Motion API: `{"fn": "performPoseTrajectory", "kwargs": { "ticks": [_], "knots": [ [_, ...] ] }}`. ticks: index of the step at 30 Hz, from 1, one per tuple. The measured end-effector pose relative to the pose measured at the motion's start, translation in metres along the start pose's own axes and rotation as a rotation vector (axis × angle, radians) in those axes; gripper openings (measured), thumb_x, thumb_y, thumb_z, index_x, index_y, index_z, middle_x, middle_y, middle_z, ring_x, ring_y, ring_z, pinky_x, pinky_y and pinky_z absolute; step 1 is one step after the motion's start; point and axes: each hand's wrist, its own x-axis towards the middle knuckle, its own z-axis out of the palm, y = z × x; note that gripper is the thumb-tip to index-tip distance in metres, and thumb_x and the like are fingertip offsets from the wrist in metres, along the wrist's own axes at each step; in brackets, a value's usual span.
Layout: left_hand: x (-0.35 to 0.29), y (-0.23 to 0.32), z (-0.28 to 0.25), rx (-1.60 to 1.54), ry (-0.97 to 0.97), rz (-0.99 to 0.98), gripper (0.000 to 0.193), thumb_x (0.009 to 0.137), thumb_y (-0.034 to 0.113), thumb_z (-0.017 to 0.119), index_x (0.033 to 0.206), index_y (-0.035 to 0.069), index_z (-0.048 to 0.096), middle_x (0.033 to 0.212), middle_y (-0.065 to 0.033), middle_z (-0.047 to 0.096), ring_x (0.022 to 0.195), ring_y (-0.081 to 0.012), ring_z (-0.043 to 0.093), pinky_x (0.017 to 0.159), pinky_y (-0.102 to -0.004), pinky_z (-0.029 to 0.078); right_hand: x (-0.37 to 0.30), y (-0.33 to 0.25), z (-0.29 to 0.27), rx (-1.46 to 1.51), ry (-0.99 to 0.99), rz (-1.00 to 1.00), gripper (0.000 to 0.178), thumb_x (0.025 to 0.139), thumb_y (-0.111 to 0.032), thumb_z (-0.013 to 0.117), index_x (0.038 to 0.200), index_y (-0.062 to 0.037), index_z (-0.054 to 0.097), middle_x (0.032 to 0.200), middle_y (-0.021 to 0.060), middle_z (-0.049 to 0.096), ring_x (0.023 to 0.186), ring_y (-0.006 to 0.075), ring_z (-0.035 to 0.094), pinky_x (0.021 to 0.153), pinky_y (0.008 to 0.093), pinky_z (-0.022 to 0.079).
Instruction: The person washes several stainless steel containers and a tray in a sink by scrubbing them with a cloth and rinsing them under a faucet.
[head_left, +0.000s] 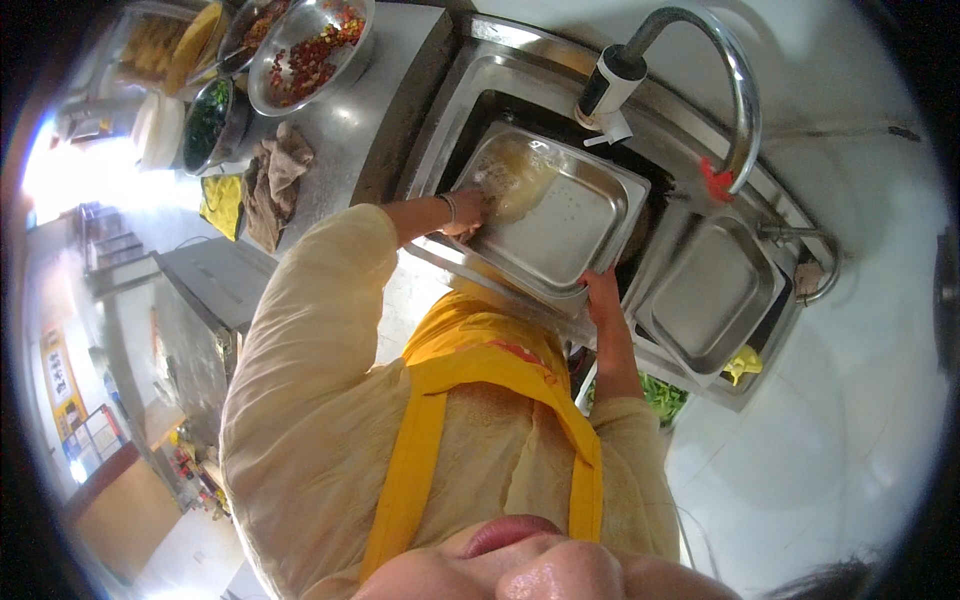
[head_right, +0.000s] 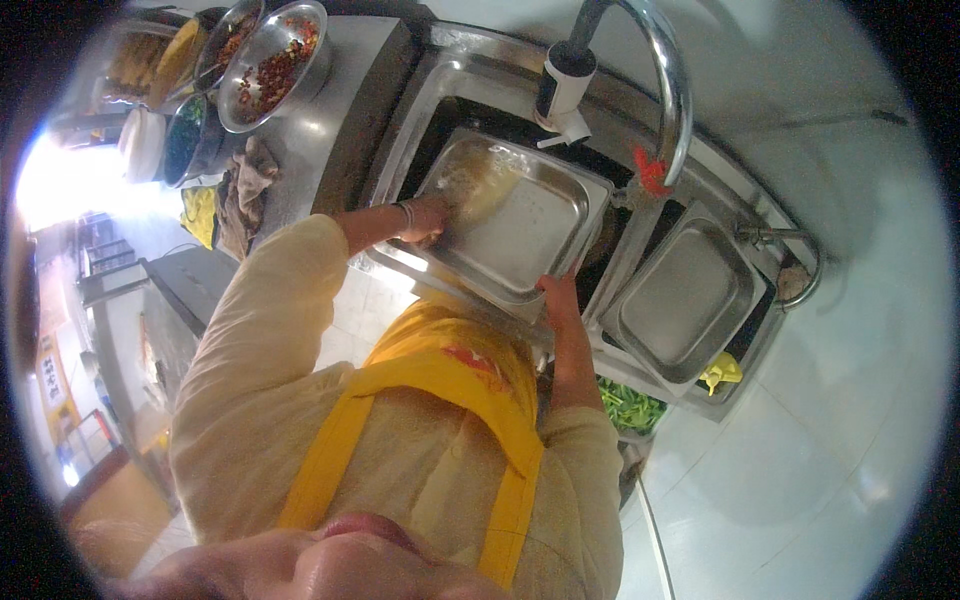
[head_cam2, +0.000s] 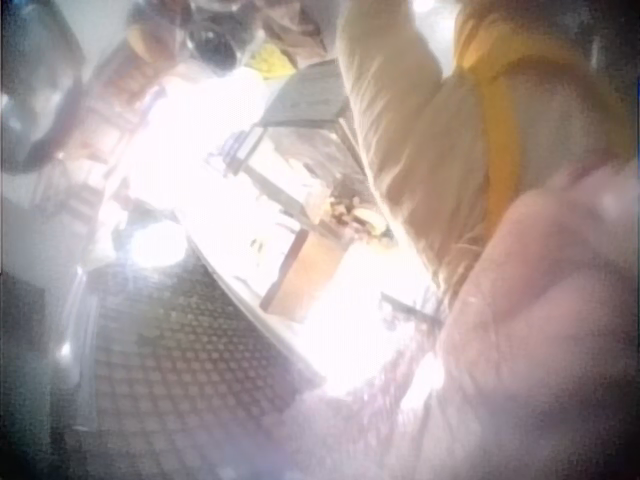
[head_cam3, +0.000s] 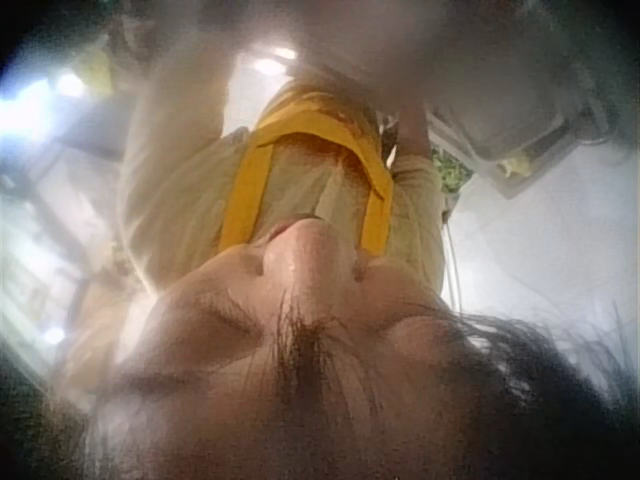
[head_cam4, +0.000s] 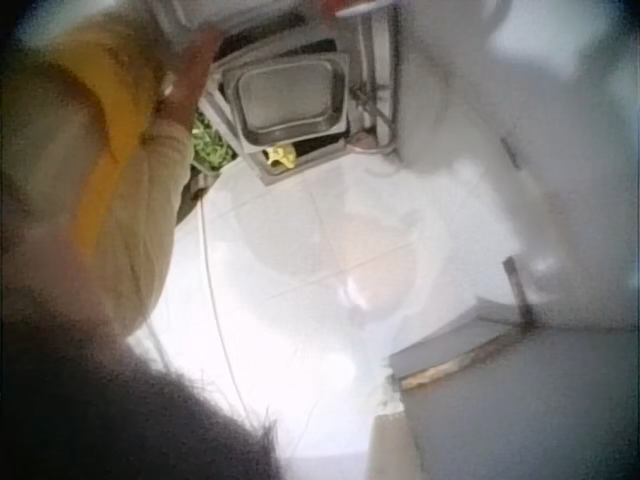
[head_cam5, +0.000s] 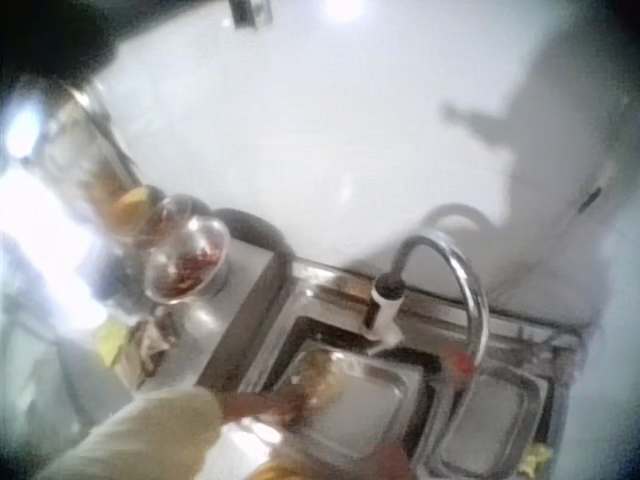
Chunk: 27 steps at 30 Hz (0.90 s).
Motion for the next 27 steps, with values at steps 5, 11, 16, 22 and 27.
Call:
{"fn": "performPoseTrajectory", "kwargs": {
  "ticks": [5, 11, 16, 22, 27],
  "knots": [
    [0.047, -0.026, 0.047, -0.056, 0.795, -0.264, 0.038, 0.079, 0.018, 0.056, 0.117, 0.014, 0.055, 0.127, -0.0097, 0.050, 0.119, -0.0281, 0.044, 0.102, -0.0373, 0.034, 0.005, 0.005, -0.001, -0.013, -0.002, 0.028, 0.099, 0.068, -0.004, 0.055, 0.147, -0.0148, -0.003, 0.111, 0.0173, 0.053, 0.090, 0.0281, 0.051, 0.084, 0.0389, 0.042],
    [0.033, -0.069, -0.039, -0.199, 0.603, -0.250, 0.045, 0.080, 0.016, 0.054, 0.124, 0.014, 0.048, 0.130, -0.0081, 0.044, 0.121, -0.0296, 0.041, 0.100, -0.0394, 0.037, 0.005, 0.011, -0.006, 0.008, -0.018, 0.037, 0.094, 0.070, -0.005, 0.055, 0.147, -0.0102, 0.002, 0.103, 0.0146, 0.056, 0.083, 0.0259, 0.052, 0.080, 0.0393, 0.043],
    [0.024, -0.097, -0.042, -0.022, 0.635, -0.258, 0.042, 0.080, 0.017, 0.055, 0.122, 0.013, 0.051, 0.130, -0.0113, 0.042, 0.118, -0.0309, 0.043, 0.100, -0.0380, 0.039, -0.003, 0.006, -0.002, 0.010, -0.057, -0.013, 0.081, 0.070, -0.002, 0.053, 0.143, -0.0093, 0.018, 0.093, 0.0079, 0.052, 0.079, 0.0180, 0.049, 0.071, 0.0327, 0.043],
    [-0.005, -0.085, 0.006, -0.067, 0.574, -0.333, 0.037, 0.078, 0.016, 0.059, 0.115, 0.013, 0.058, 0.142, -0.0129, 0.031, 0.122, -0.0309, 0.041, 0.101, -0.0372, 0.039, -0.009, 0.008, 0.002, 0.166, -0.012, -0.048, 0.077, 0.070, 0.000, 0.052, 0.141, -0.0116, 0.025, 0.095, 0.0070, 0.052, 0.082, 0.0171, 0.048, 0.071, 0.0327, 0.044],
    [-0.015, -0.036, 0.064, -0.679, 0.559, -0.477, 0.032, 0.077, 0.017, 0.060, 0.109, 0.014, 0.060, 0.119, -0.0081, 0.045, 0.108, -0.0263, 0.048, 0.093, -0.0379, 0.043, 0.007, 0.022, 0.002, 0.156, 0.022, -0.025, 0.079, 0.068, 0.001, 0.051, 0.141, -0.0132, 0.024, 0.105, 0.0092, 0.051, 0.091, 0.0233, 0.050, 0.077, 0.0362, 0.045]
  ]
}}
